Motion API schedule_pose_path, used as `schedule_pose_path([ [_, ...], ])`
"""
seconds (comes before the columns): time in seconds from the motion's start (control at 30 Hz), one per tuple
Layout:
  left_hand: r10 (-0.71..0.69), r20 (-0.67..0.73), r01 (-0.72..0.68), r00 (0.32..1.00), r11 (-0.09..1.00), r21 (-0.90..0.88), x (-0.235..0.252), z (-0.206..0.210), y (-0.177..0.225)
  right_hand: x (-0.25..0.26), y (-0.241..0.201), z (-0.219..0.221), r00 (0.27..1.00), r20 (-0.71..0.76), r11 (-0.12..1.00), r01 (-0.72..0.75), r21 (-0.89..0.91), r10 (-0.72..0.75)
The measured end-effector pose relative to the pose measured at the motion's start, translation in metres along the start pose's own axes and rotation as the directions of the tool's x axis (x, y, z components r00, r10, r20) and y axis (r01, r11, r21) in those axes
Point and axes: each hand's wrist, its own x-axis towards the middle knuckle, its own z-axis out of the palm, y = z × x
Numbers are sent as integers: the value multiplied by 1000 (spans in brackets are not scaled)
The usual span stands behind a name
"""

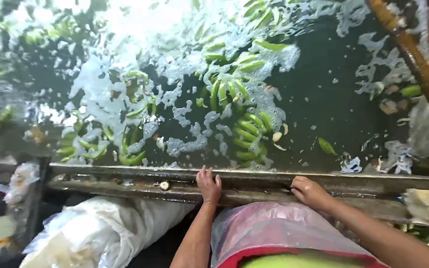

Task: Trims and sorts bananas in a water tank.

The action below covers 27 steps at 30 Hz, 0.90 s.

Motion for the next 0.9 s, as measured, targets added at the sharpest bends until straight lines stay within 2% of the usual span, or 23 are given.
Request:
schedule_pose_path([
  [0.07,109,190,-95,976,992,-83,35,-3,18,2,4,-22,972,-109,960,-181,212,208],
  [0.13,91,397,-51,913,992,-111,74,-2,39,11,9,-42,882,-186,841,-321,436,433],
  [0.17,54,457,-1,888,993,-116,93,3,48,20,9,-51,818,-218,754,-342,561,533],
  [0.2,9,484,63,875,989,-132,110,10,55,31,8,-58,765,-231,656,-308,689,601],
  [0.27,-88,495,197,864,965,-172,143,27,67,62,-3,-67,733,-232,460,-124,879,640],
  [0.33,-176,491,313,853,925,-213,171,45,74,98,-23,-70,798,-209,408,-50,912,565],
  [0.37,-218,496,366,840,904,-223,181,52,78,116,-34,-70,848,-160,427,-85,900,505],
  [0.43,-294,527,464,798,856,-225,197,60,90,152,-53,-68,923,34,495,-236,836,384],
  [0.5,-323,561,513,762,830,-219,208,64,98,187,-62,-58,914,261,559,-398,727,312],
  [0.57,-313,591,520,744,827,-216,213,68,95,212,-56,-54,847,428,603,-528,598,316],
  [0.6,-306,604,521,736,825,-218,215,69,92,219,-42,-57,823,458,589,-564,579,337],
  [0.67,-315,628,550,712,806,-219,219,69,84,219,2,-80,800,366,484,-585,650,476],
  [0.7,-331,635,568,698,795,-210,222,69,79,214,31,-97,765,260,437,-573,694,590],
  [0.73,-352,636,586,687,786,-197,225,70,74,207,60,-114,692,147,404,-565,719,707],
  [0.8,-396,619,616,678,766,-184,229,71,65,191,109,-146,484,-24,355,-606,712,875],
  [0.87,-405,601,639,689,731,-239,232,74,61,178,141,-164,293,-157,325,-710,625,943],
  [0.9,-395,605,651,691,704,-284,233,76,62,174,144,-170,235,-197,306,-740,599,952],
])
